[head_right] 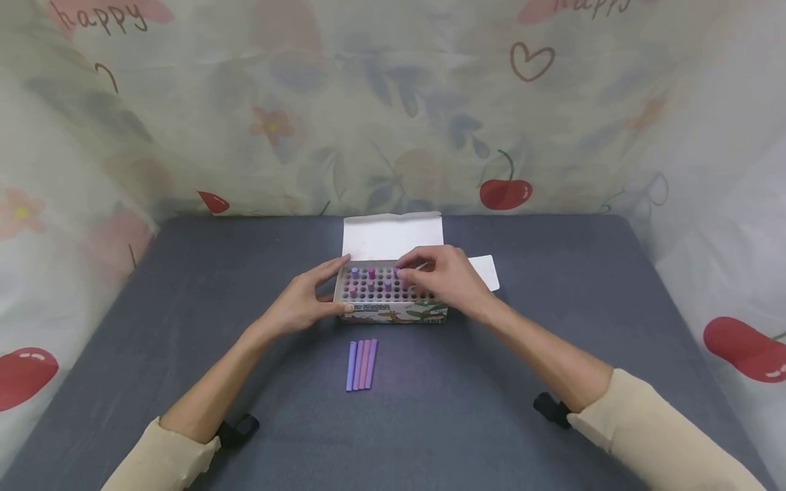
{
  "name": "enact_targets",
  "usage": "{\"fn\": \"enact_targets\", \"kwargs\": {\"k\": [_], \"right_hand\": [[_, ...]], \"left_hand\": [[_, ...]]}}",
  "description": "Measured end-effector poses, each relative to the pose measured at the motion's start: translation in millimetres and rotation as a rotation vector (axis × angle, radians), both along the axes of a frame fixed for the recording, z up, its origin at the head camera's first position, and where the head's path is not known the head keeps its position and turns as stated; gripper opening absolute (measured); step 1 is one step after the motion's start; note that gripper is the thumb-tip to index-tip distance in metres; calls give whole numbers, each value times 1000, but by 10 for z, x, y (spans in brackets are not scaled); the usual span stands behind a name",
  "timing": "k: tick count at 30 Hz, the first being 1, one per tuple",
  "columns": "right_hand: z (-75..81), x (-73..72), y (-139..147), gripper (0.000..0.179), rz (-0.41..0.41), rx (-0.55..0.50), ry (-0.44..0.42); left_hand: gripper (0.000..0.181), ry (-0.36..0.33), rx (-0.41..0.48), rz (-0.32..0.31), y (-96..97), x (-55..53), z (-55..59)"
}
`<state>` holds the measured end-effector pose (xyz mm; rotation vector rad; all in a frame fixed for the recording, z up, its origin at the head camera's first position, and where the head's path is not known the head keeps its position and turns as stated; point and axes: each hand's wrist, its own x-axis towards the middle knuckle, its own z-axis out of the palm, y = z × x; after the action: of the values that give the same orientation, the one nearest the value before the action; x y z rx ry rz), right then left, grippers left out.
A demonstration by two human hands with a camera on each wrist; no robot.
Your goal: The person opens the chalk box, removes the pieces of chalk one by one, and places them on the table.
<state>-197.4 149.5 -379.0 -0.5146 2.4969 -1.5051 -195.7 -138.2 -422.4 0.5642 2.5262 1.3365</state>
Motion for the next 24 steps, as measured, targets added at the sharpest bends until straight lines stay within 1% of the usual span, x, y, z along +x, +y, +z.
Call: {"fn": "enact_targets", "kwargs": {"k": [7,14,19,24], "right_hand": [[-30,-81,-17,20,-19,17,26],[-94,-145,-50,19,-31,22,51],[-122,-184,-66,20,-44,36,42],[-131,-201,-84,21,-60,77,11]], "left_hand": [[87,2,-10,4,17,-3,-9],[88,-2,4,12,31,-14,-8],[88,0,-5,22,28,-16,-1],[88,-4,-10,18,25,-9,-14]]}}
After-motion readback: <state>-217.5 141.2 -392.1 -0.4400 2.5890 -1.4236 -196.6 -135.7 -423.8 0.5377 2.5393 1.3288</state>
